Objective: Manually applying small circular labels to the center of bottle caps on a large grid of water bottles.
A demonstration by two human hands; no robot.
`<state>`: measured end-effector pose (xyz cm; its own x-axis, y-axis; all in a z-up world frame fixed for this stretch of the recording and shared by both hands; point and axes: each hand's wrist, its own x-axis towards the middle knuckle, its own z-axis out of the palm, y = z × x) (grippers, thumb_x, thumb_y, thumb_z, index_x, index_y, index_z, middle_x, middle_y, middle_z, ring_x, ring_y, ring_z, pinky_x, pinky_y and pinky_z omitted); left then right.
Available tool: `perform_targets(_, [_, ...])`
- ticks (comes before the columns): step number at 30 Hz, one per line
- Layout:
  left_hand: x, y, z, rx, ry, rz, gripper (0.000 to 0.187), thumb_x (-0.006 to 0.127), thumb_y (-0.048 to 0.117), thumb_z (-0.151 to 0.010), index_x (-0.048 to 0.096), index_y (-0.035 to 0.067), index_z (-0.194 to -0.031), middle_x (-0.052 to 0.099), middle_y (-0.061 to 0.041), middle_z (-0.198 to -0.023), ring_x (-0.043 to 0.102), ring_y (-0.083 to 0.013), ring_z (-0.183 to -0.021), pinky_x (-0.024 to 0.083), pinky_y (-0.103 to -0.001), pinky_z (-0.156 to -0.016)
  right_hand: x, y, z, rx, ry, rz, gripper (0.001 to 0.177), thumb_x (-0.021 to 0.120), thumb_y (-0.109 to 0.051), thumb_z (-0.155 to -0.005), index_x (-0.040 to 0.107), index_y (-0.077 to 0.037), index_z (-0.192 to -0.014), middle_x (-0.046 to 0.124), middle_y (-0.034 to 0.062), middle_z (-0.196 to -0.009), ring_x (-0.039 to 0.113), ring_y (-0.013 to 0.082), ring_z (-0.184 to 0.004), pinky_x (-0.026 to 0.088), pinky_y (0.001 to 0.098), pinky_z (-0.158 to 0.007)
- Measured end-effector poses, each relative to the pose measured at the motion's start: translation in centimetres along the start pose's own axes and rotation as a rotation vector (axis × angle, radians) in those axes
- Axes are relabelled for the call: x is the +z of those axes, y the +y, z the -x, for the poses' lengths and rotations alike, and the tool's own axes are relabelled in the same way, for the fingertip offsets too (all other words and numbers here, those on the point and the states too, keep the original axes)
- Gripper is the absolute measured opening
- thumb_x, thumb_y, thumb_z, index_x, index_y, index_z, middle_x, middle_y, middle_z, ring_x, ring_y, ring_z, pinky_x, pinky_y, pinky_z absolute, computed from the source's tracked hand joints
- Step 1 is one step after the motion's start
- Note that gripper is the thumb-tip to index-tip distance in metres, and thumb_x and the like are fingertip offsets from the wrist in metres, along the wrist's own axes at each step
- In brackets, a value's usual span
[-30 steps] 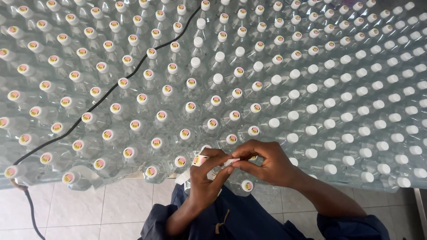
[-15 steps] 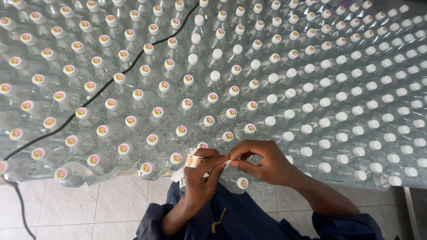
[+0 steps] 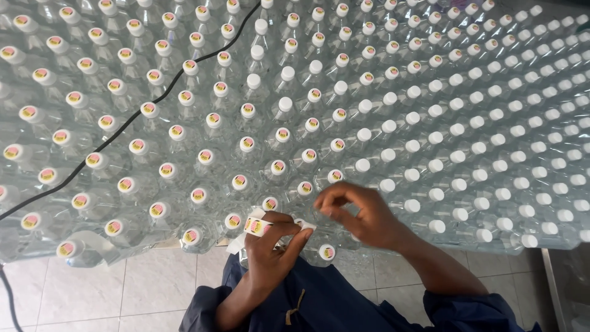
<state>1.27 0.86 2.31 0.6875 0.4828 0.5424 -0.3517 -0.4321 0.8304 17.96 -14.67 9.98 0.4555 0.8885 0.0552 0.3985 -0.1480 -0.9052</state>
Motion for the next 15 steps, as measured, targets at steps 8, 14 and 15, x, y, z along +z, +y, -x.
perform_targets(8, [-0.6, 0.2, 0.4, -0.055, 0.018, 0.039, 0.018, 0.086, 0.016, -0.092, 0.073, 0.004, -0.088, 0.073, -0.012, -0.088, 0.074, -0.0229, -0.076, 0.06, -0.034, -0.069, -11.3, 10.9, -4.0, 0.449, 0.523, 0.021, 0.013, 0.073, -0.025, -0.101, 0.072, -0.013, -0.106, 0.077, 0.0033, -0.128, 0.073, 0.0171, -0.122, 0.058, 0.0321, -0.103])
perform_targets(14, [-0.6, -0.5, 1.3, -0.079, 0.016, -0.004, 0.018, 0.084, 0.022, -0.094, 0.073, 0.009, -0.089, 0.074, -0.008, -0.088, 0.075, -0.0226, -0.077, 0.06, -0.036, -0.068, -11.3, 14.3, -4.0, 0.641, 0.387, 0.072, 0.014, 0.071, -0.03, -0.101, 0.072, -0.016, -0.102, 0.076, 0.0084, -0.143, 0.073, 0.0212, -0.128, 0.054, 0.043, -0.107])
perform_targets(15, [-0.5, -0.3, 1.1, -0.083, 0.015, -0.004, 0.018, 0.084, 0.022, -0.094, 0.073, 0.009, -0.089, 0.074, -0.008, -0.088, 0.075, -0.0226, -0.077, 0.06, -0.036, -0.068, -11.4, 14.1, -4.0, 0.644, 0.385, 0.072, 0.014, 0.071, -0.03, -0.101, 0.072, -0.016, -0.102, 0.076, 0.0084, -0.143, 0.073, 0.0212, -0.128, 0.054, 0.043, -0.107])
